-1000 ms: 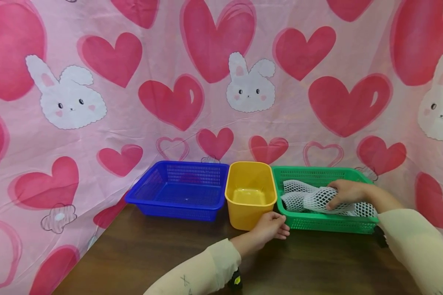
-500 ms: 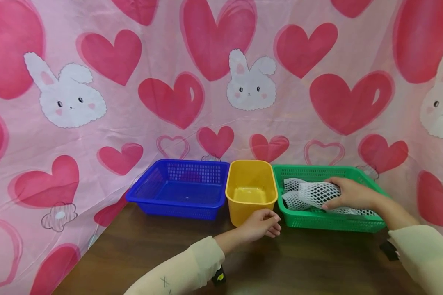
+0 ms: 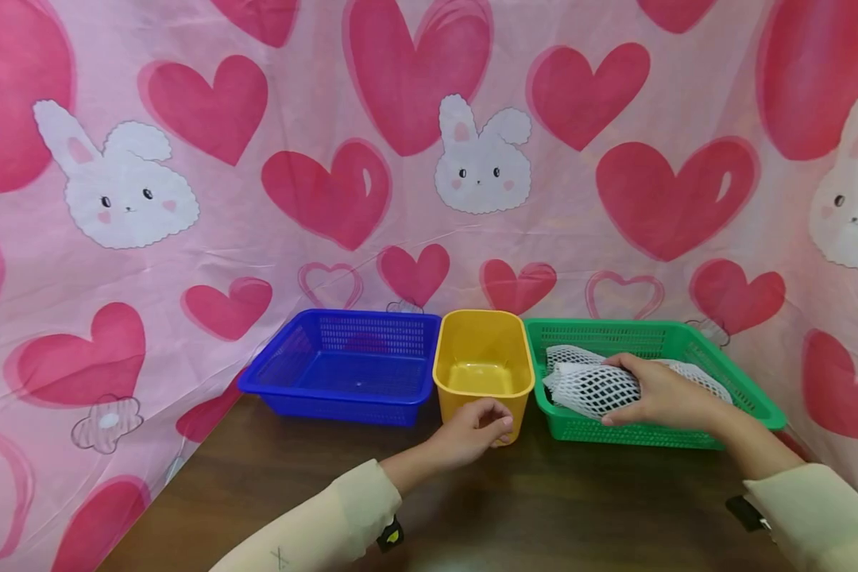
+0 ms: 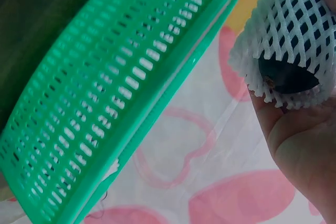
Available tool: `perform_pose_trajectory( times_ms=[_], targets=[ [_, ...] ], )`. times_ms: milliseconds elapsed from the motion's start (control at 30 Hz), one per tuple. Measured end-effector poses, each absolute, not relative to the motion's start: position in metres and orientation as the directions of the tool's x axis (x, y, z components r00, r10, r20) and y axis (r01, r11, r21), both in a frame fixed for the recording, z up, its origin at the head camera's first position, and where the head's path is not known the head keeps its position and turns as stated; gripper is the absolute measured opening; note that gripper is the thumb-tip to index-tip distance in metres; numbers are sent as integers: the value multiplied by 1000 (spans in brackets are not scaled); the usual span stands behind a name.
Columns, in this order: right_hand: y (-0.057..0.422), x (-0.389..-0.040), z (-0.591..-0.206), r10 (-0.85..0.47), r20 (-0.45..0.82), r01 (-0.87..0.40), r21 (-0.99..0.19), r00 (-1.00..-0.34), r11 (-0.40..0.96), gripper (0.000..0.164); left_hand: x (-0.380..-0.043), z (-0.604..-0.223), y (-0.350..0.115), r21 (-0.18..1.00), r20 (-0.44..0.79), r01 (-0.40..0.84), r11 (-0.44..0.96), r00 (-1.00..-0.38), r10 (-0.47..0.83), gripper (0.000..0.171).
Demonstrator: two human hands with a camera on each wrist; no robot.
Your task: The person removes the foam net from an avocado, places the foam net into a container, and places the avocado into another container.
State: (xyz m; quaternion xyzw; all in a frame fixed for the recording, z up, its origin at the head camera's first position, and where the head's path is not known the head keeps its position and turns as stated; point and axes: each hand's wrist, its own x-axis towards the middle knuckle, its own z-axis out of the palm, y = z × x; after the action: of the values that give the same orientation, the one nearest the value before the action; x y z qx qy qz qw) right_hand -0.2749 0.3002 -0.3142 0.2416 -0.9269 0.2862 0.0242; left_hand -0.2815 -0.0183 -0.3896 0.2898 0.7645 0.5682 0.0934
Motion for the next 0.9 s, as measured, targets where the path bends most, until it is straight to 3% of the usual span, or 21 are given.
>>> perform_pose_trajectory(
  times_ms=[367,567,900],
  targets=[
    [271,-264,-330,-462,225,-508,-500,-858,701,78,-284,-398,-48,884,250,405,232,-831,497,13],
    [256,-259,-340,-486,210,-515,-539,-848,666,73,-282,-403,-57,829,305,483,282,-813,496,19],
    [233,-253,-359,-522,187,-520,-592,-832,616,71,-281,-411,-63,818,299,477,322,-830,470,13]
  ],
)
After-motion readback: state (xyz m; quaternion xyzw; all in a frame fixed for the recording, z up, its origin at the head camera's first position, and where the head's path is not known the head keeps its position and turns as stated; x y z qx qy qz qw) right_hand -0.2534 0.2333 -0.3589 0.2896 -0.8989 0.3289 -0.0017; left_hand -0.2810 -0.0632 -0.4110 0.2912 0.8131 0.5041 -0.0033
